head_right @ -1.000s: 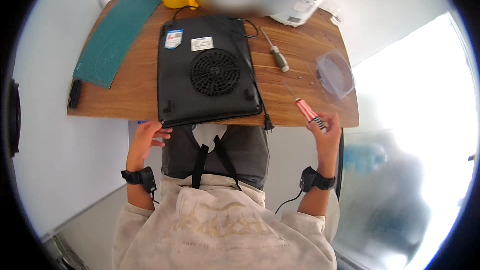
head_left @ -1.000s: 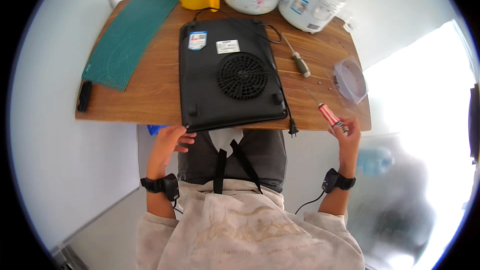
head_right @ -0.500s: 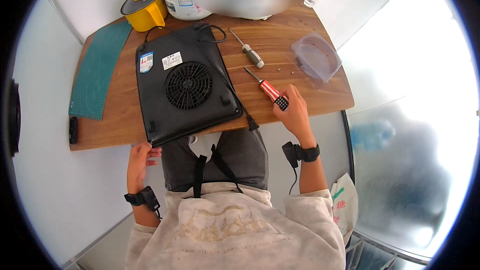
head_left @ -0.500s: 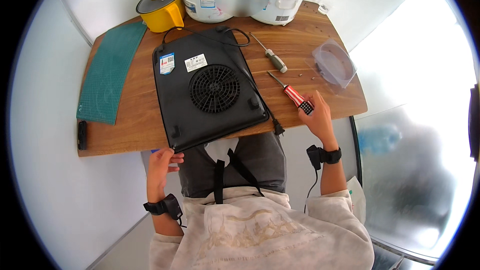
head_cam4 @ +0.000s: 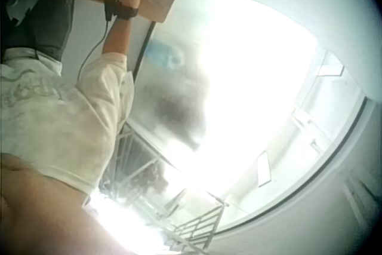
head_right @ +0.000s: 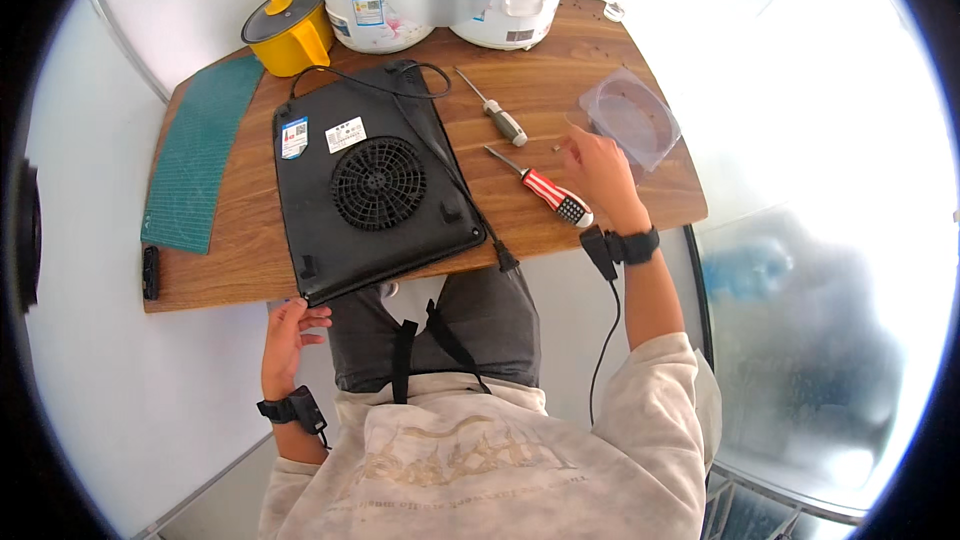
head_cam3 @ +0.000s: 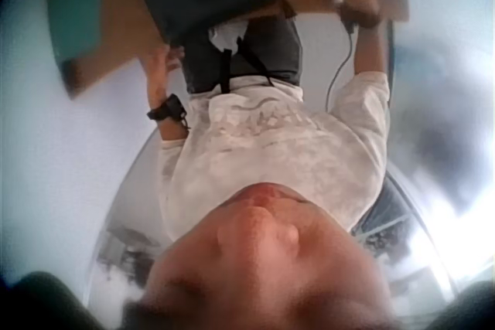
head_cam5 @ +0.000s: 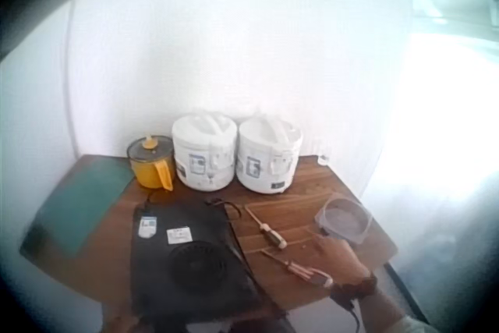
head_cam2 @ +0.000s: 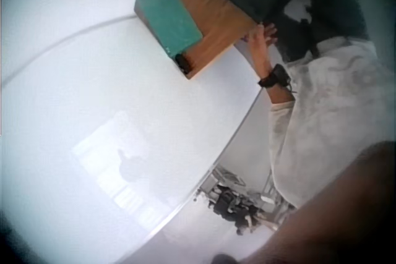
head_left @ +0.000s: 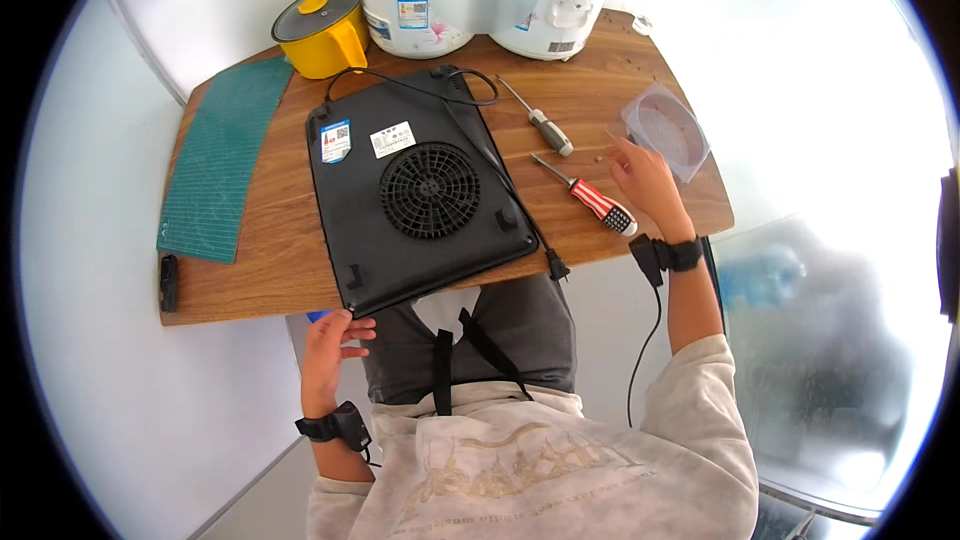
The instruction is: The person uses a screwdriver to remove screws from the bottom of a black induction cooktop, then flips it over to inspect the underside. They continue to remove screws from the back and sides of the cooktop. Finally, they move the cooktop aside and begin unscrewing a white rice cooker.
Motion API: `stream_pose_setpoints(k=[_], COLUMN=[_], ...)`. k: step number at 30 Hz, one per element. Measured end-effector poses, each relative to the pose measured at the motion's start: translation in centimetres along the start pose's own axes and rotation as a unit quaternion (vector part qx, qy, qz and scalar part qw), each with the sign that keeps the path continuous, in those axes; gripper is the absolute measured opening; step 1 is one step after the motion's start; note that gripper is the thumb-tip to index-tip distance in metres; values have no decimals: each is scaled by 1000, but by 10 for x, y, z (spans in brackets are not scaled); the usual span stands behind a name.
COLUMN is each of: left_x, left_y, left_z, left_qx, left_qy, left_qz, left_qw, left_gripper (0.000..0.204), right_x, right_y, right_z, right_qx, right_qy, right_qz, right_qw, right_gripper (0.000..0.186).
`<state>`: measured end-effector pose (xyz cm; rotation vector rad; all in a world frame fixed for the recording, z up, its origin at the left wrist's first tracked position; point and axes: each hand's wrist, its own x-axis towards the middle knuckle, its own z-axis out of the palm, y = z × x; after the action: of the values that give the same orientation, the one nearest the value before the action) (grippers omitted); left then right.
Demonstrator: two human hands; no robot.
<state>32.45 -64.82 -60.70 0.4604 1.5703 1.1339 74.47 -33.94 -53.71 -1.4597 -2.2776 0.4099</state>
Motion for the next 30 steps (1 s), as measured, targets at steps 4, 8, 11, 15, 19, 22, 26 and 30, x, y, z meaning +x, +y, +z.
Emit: stream_pose_setpoints(k=[4,8,11,15,19,22,26,30], left_x=[-15,-21,-23,-25,-9,-7,-9,-8], left_y=[0,4,2,4,-10,-11,5,24], left_z=[-26,-61,-86,-89,-76,-50,-4,40], left_qx=[4,23,26,54,35,12,17,28], left_qy=[-15,-28,-34,-69,-67,-55,-37,-33], left_qz=[15,16,4,7,20,7,3,-4], left_qw=[1000,999,999,996,997,998,999,999], left_gripper=[30,31,32,40,37,34,33,33], right_x=[23,24,23,19,16,6,-14,-43], right_y=[-4,-37,-43,-45,-50,-43,-51,-37], right_z=[39,56,69,75,65,43,10,-1], right_qx=[-67,-91,-102,-143,-142,-83,-18,84], right_qy=[-19,-41,-36,-27,-19,24,7,-55], right_qz=[-24,12,5,-24,31,-10,-89,-172], right_qw=[997,995,994,989,989,996,996,980], right_gripper=[20,17,11,9,11,13,14,18])
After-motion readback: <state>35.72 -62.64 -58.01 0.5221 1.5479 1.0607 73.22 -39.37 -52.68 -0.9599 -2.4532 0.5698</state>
